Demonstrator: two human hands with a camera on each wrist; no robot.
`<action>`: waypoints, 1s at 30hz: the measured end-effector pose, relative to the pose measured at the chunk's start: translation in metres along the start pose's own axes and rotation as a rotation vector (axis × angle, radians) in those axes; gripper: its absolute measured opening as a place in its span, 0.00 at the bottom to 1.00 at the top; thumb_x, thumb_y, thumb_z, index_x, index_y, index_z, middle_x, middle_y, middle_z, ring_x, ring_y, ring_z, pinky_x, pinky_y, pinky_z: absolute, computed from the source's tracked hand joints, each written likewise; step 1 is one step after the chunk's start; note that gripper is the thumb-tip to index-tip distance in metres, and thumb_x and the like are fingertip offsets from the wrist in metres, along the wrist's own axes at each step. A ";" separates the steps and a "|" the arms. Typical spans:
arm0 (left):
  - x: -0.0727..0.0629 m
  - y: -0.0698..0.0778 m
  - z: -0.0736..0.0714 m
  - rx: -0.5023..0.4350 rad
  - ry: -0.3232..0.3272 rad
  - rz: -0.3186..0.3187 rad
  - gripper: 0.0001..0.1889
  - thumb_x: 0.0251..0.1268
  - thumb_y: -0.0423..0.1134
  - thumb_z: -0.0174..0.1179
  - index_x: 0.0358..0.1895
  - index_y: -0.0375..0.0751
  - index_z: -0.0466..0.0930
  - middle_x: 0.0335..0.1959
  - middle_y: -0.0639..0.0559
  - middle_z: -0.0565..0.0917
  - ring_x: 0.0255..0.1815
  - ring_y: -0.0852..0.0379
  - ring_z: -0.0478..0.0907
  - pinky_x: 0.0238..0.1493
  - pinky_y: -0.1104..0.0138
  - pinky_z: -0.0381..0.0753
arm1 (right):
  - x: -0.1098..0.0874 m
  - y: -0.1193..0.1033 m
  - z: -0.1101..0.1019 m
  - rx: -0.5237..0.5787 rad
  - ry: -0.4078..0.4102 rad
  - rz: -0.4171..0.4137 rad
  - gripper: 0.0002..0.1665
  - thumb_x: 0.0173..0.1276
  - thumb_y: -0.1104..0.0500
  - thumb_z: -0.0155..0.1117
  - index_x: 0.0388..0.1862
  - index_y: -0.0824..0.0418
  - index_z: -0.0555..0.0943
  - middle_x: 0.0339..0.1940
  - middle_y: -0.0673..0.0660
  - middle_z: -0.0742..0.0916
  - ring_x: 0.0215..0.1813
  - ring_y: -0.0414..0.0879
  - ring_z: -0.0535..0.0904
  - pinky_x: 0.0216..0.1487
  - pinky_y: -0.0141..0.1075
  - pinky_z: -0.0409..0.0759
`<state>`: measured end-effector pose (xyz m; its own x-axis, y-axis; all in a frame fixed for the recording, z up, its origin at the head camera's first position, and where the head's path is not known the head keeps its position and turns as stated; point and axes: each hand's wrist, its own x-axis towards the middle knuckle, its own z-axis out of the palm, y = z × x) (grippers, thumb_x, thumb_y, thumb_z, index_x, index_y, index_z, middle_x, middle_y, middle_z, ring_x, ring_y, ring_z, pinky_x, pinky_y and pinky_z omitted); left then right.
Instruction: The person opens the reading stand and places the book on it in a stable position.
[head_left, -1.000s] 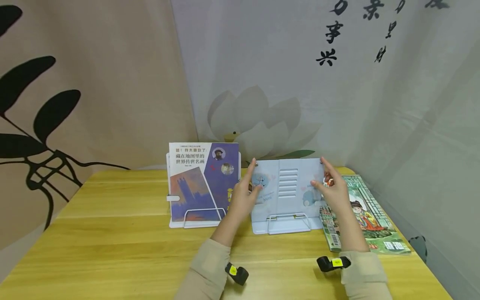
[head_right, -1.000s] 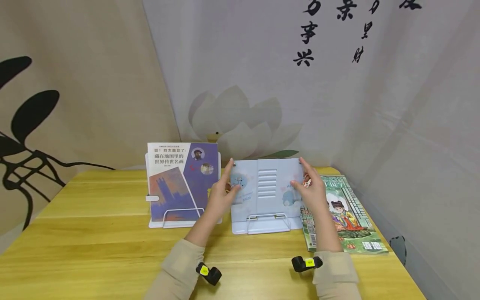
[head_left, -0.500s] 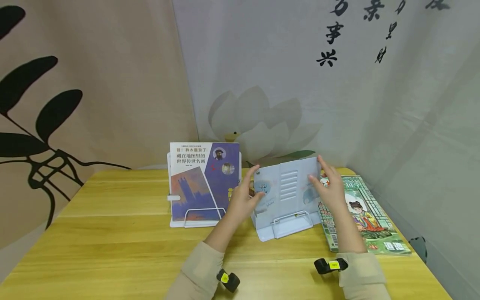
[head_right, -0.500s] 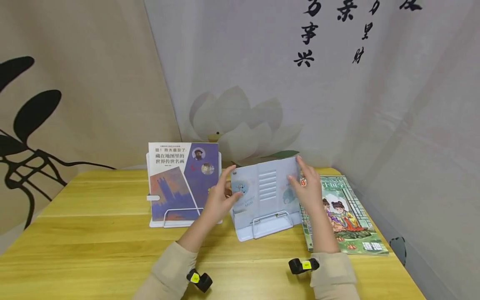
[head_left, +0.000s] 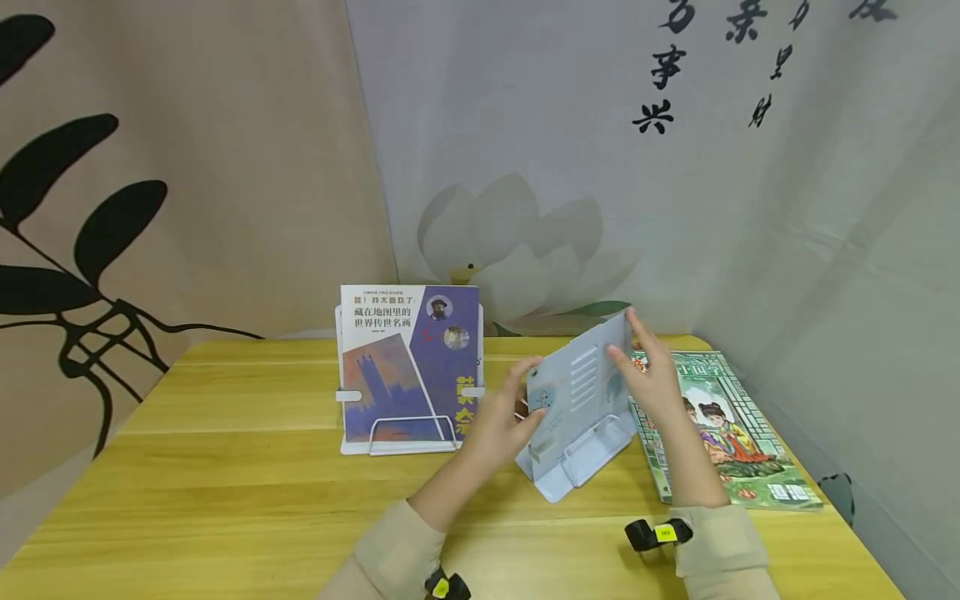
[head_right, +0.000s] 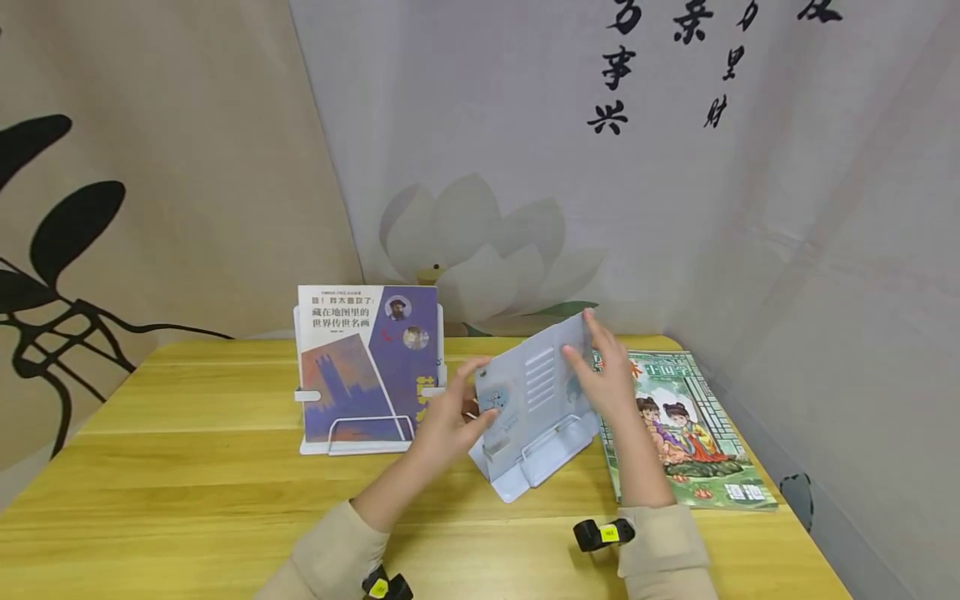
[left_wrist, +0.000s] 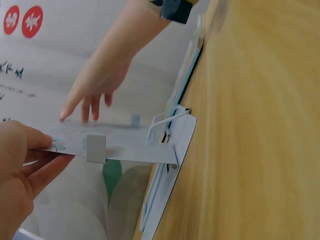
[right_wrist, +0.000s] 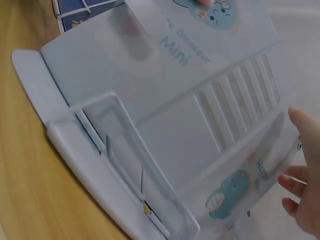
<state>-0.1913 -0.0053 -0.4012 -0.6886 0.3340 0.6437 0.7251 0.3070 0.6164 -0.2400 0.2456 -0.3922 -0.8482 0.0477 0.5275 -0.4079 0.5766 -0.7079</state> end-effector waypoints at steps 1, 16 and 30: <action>-0.001 0.001 0.001 -0.004 -0.004 0.015 0.40 0.54 0.22 0.66 0.67 0.48 0.55 0.29 0.44 0.83 0.23 0.57 0.80 0.25 0.76 0.77 | 0.000 -0.001 0.001 0.009 -0.011 0.013 0.38 0.69 0.55 0.62 0.75 0.50 0.60 0.71 0.62 0.68 0.58 0.65 0.68 0.51 0.62 0.67; -0.007 0.020 0.017 0.072 -0.029 0.168 0.39 0.57 0.25 0.66 0.69 0.48 0.56 0.28 0.50 0.79 0.28 0.57 0.81 0.30 0.80 0.76 | -0.003 -0.031 -0.003 0.061 -0.098 0.057 0.37 0.72 0.47 0.57 0.76 0.48 0.58 0.73 0.61 0.64 0.66 0.64 0.64 0.58 0.64 0.63; -0.009 0.040 0.042 0.044 -0.032 0.239 0.39 0.57 0.25 0.65 0.71 0.44 0.57 0.26 0.50 0.79 0.26 0.63 0.76 0.32 0.81 0.74 | -0.002 -0.050 -0.008 0.250 -0.192 0.179 0.36 0.70 0.50 0.60 0.74 0.52 0.61 0.75 0.57 0.60 0.71 0.61 0.60 0.62 0.62 0.62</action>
<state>-0.1561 0.0412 -0.4016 -0.4975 0.4295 0.7537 0.8674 0.2541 0.4277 -0.2153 0.2232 -0.3541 -0.9521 -0.0375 0.3036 -0.2967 0.3547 -0.8867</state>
